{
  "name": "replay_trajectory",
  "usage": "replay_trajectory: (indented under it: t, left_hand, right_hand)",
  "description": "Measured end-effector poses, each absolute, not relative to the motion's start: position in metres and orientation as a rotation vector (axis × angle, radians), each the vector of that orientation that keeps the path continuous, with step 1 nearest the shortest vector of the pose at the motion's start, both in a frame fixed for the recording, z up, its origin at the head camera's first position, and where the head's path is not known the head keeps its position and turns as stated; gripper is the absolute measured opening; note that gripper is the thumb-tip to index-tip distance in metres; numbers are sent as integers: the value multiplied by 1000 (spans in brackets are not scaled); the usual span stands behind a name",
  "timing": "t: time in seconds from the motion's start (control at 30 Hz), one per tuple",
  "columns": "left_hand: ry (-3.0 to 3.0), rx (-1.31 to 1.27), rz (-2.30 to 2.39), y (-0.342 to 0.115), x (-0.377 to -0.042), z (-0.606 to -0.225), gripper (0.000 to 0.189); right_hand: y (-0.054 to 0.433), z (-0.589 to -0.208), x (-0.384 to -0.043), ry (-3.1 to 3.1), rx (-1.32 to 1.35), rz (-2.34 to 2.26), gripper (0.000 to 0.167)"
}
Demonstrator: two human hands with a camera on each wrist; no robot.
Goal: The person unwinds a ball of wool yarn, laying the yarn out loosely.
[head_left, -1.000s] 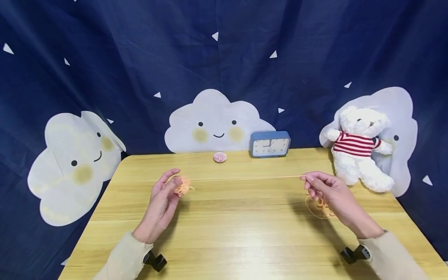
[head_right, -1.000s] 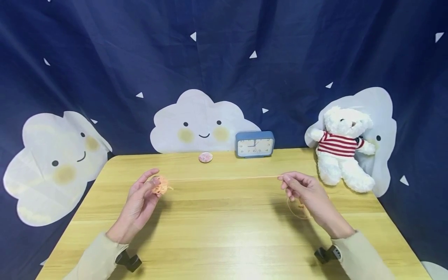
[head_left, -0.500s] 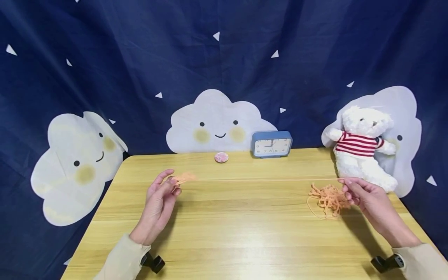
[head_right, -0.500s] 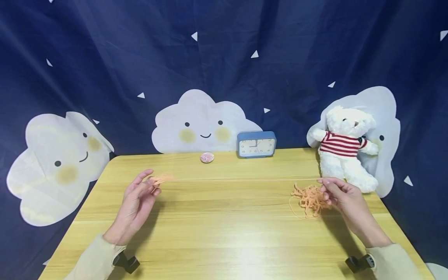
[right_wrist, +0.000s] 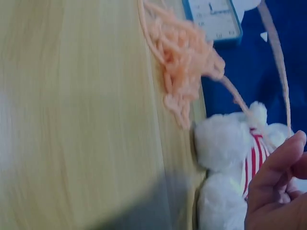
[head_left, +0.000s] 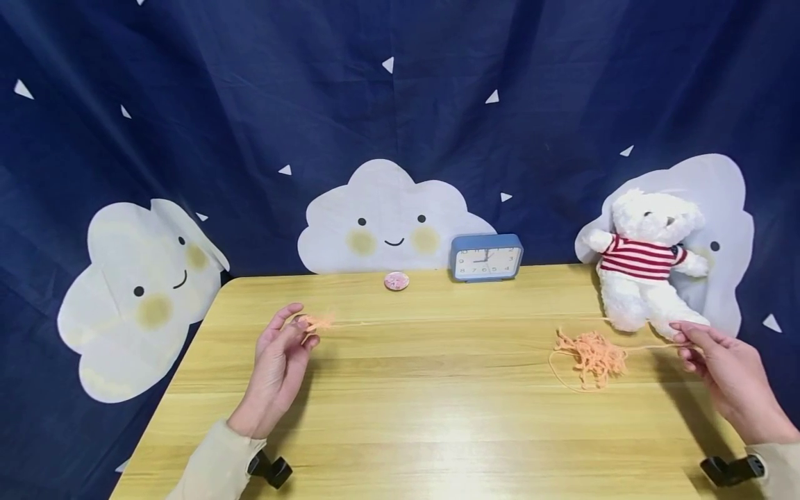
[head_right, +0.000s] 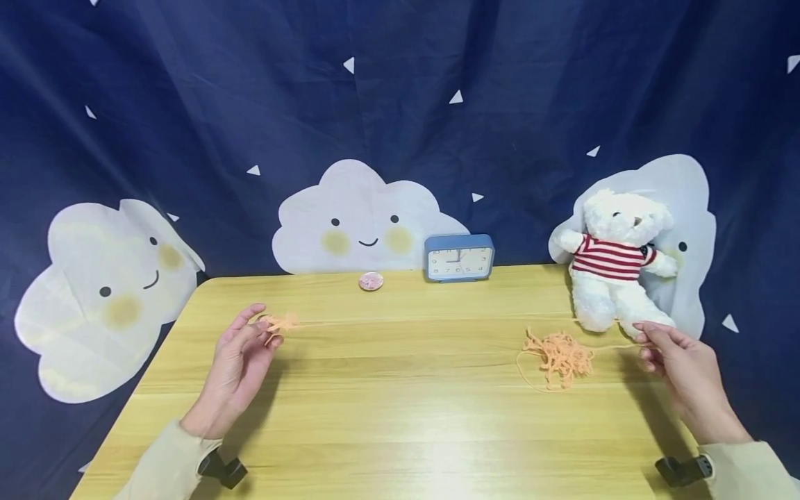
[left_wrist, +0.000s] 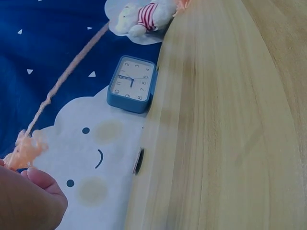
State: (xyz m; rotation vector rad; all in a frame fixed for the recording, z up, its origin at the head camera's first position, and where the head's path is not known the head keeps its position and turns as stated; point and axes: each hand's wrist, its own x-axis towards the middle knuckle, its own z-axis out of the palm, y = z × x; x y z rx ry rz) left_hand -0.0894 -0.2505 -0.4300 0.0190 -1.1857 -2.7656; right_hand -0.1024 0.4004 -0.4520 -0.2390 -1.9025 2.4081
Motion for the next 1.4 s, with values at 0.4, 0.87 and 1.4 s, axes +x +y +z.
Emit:
replay_trajectory:
  t: [0.4, 0.87, 1.4]
  left_hand:
    - [-1193, 20, -2765, -245, -91, -429, 23]
    - [-1155, -15, -2830, -236, -96, -430, 25]
    - [-1120, -25, -2861, -229, -95, -426, 24]
  right_hand:
    - [410, -467, -114, -2322, -189, 2387, 41]
    - [352, -458, -102, -2208, -259, 2306, 38]
    - [247, -453, -111, -2406, 507, 2603, 40]
